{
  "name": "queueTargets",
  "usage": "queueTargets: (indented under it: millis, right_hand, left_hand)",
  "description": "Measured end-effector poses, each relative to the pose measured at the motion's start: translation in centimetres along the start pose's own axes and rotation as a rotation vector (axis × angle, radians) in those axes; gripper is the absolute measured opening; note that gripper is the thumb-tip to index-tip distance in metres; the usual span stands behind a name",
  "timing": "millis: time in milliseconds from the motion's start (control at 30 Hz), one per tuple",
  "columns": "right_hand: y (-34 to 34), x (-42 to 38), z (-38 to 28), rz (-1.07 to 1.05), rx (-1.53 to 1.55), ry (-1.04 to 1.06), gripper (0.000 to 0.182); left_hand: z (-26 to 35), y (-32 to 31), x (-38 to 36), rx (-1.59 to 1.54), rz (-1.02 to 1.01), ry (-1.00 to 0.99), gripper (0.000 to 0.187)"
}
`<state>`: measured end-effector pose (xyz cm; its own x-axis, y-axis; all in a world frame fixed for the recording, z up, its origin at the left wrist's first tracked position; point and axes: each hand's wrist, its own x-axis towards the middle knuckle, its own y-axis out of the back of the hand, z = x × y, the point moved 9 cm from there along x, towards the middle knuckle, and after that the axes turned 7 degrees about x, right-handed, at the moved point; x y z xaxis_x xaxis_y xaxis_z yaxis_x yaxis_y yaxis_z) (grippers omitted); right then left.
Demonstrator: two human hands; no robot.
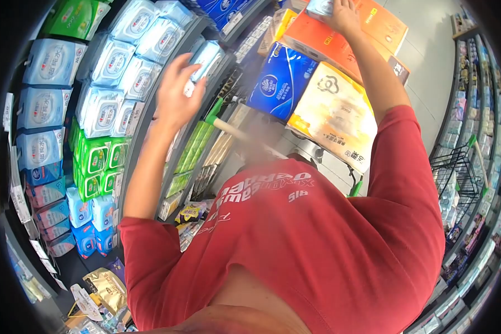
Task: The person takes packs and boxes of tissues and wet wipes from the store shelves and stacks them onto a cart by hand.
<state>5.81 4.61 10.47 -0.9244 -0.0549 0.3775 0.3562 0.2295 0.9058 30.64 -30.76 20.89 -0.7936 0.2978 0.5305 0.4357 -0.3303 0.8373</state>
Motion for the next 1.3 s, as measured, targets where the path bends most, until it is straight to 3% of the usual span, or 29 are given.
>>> queueTargets:
  millis: [67,100,167,200,333,433,500,533,633,700,733,800,833,900,1000,1067,1100,1167,1233,1267,1300]
  right_hand:
    - [-0.6,-1.1,2.4,-0.249,0.205,-0.097,0.094]
    - [-0.5,-1.7,2.9,-0.244,0.203,-0.097,0.094]
    - [-1.0,-3.2,3.7,-0.158,0.171,-0.127,0.076]
    - [-1.5,-4.3,3.8,-0.161,0.197,-0.116,0.085]
    - [-1.2,-7.6,2.4,-0.144,0.262,-0.058,0.074]
    - [-1.1,-8.5,1.8,-0.153,0.364,-0.021,0.083]
    - [-0.5,-9.0,0.3,-0.235,0.478,-0.057,0.082]
    - [0.3,-9.4,-1.9,-0.262,0.578,0.025,0.081]
    - [2.6,-10.7,-9.2,-0.383,0.734,0.298,0.081]
    - [5.2,-11.8,-14.3,-0.429,0.707,0.45,0.08]
    - [6.2,-11.9,-16.3,-0.429,0.719,0.451,0.08]
    - [9.1,-13.1,-21.4,-0.367,0.75,0.77,0.079]
    - [9.5,-13.0,-22.7,-0.364,0.759,0.774,0.079]
    - [11.5,-13.4,-25.7,-0.175,0.785,0.973,0.08]
    - [10.5,-11.2,-28.2,-0.143,0.952,0.795,0.089]
    - [10.8,-10.3,-30.7,-0.122,1.143,0.711,0.093]
    - [11.5,-10.1,-32.1,-0.103,1.252,0.693,0.082]
    - [12.0,-8.6,-35.2,-0.185,1.547,0.641,0.103]
    - [11.0,-7.0,-37.9,-0.324,1.838,0.649,0.1]
    - [10.1,-6.1,-39.2,-0.261,1.65,0.648,0.091]
    - [10.3,-5.7,-40.1,-0.263,1.648,0.651,0.091]
  left_hand:
    - [1.7,-5.0,0.8,-0.123,-0.16,0.023,0.028]
    - [2.4,-7.4,0.9,-0.184,-0.246,0.046,0.028]
    - [4.2,-10.5,1.3,-0.243,-0.297,0.035,0.028]
    - [4.9,-12.3,1.0,-0.304,-0.355,0.033,0.028]
    - [5.8,-17.4,0.0,-0.474,-0.415,0.016,0.032]
    - [4.9,-18.7,-0.2,-0.431,-0.409,0.133,0.033]
    - [3.9,-18.7,0.5,-0.461,-0.492,0.247,0.044]
    - [3.7,-18.3,1.0,-0.453,-0.481,0.257,0.044]
    - [0.4,-15.9,1.6,-0.715,-0.26,0.627,0.081]
    - [-1.9,-14.3,2.0,-0.647,-0.116,0.646,0.086]
    - [-1.9,-12.0,2.2,-0.674,-0.203,0.642,0.089]
    - [-2.8,-10.2,2.0,-0.737,-0.391,0.553,0.081]
    - [-3.0,-8.7,1.8,-0.779,-0.501,0.521,0.08]
    - [-4.1,-4.5,1.8,-0.702,-0.489,0.483,0.072]
    - [-6.4,0.0,1.9,-0.459,-0.424,0.462,0.06]
    - [-7.5,4.9,2.5,-0.195,-0.155,0.494,0.06]
    - [-7.9,6.6,2.8,-0.079,-0.031,0.443,0.053]
    - [-8.0,10.2,3.4,-0.027,0.094,0.379,0.052]
    - [-9.2,11.5,3.1,0.067,0.141,0.356,0.055]
    - [-9.9,12.1,2.9,0.096,0.154,0.395,0.057]
    - [-10.8,12.7,2.7,0.124,0.167,0.432,0.059]
